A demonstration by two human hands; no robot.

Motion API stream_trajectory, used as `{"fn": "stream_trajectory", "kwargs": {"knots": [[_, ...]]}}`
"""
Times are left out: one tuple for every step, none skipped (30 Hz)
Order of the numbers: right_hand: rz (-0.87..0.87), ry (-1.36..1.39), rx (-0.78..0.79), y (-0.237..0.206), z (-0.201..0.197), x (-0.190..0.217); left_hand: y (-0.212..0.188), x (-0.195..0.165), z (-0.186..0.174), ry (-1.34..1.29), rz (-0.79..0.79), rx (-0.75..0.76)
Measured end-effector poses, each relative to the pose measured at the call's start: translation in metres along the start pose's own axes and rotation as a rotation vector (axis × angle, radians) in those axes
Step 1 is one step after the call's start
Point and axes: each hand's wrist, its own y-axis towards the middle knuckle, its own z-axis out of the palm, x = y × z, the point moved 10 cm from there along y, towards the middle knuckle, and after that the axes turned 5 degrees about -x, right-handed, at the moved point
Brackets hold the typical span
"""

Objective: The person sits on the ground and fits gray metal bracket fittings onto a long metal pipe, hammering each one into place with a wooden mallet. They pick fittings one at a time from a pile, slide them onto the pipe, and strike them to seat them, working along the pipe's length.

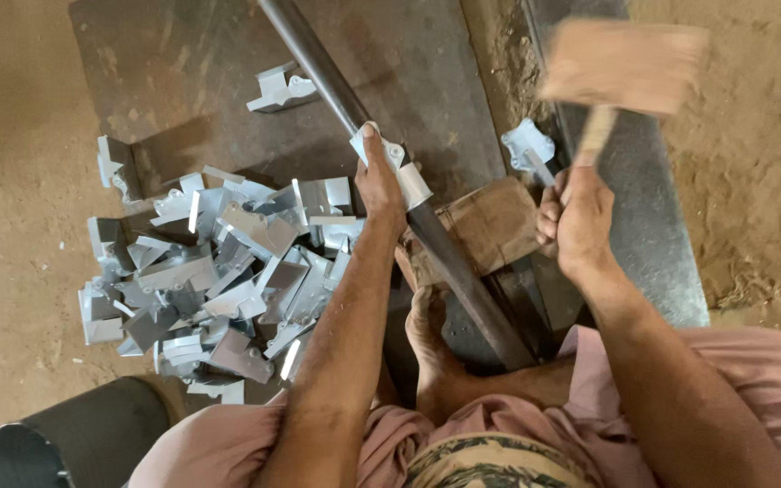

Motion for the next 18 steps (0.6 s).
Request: {"fn": "stream_trajectory", "kwargs": {"knots": [[0.004,0.23,-0.006,0.001,-0.003,0.005,0.0,0.0,0.002,-0.008,0.0,0.029],[0.039,0.124,0.013,0.002,-0.001,0.004,0.0,0.001,0.0,0.02,-0.007,0.012],[0.067,0.017,0.032,0.003,0.001,0.002,0.0,0.001,-0.002,0.045,-0.011,-0.002],[0.094,-0.088,0.05,0.003,0.003,0.0,-0.001,0.001,-0.004,0.068,-0.012,-0.016],[0.122,-0.193,0.07,0.002,0.006,-0.003,-0.002,0.002,0.001,0.0,-0.028,0.03],[0.157,-0.298,0.091,0.0,0.009,-0.007,-0.003,0.004,0.005,-0.064,-0.049,0.072],[0.2,-0.405,0.111,-0.002,0.012,-0.013,-0.004,0.006,0.008,-0.125,-0.078,0.11],[0.215,-0.203,0.064,-0.004,0.012,-0.011,-0.004,0.01,0.01,-0.148,-0.108,0.137],[0.228,-0.004,0.019,-0.005,0.012,-0.011,-0.004,0.014,0.011,-0.173,-0.138,0.159],[0.237,0.191,-0.026,-0.007,0.011,-0.01,-0.005,0.018,0.011,-0.203,-0.168,0.18],[0.302,0.019,0.118,-0.013,0.023,-0.018,-0.005,0.021,0.014,-0.255,-0.185,0.221],[0.355,-0.153,0.259,-0.019,0.034,-0.027,-0.005,0.023,0.017,-0.307,-0.197,0.271],[0.403,-0.328,0.4,-0.028,0.04,-0.037,-0.005,0.025,0.02,-0.362,-0.205,0.323],[0.374,-0.388,0.348,-0.023,0.034,-0.037,-0.003,0.023,0.02,-0.378,-0.166,0.344],[0.349,-0.447,0.295,-0.02,0.026,-0.037,-0.003,0.021,0.02,-0.392,-0.132,0.362],[0.325,-0.504,0.239,-0.014,0.018,-0.036,-0.002,0.019,0.02,-0.405,-0.1,0.38],[0.268,-0.31,0.194,-0.009,0.017,-0.03,-0.002,0.025,0.018,-0.389,-0.139,0.35],[0.225,-0.122,0.149,-0.003,0.014,-0.026,-0.001,0.031,0.014,-0.373,-0.186,0.305]]}}
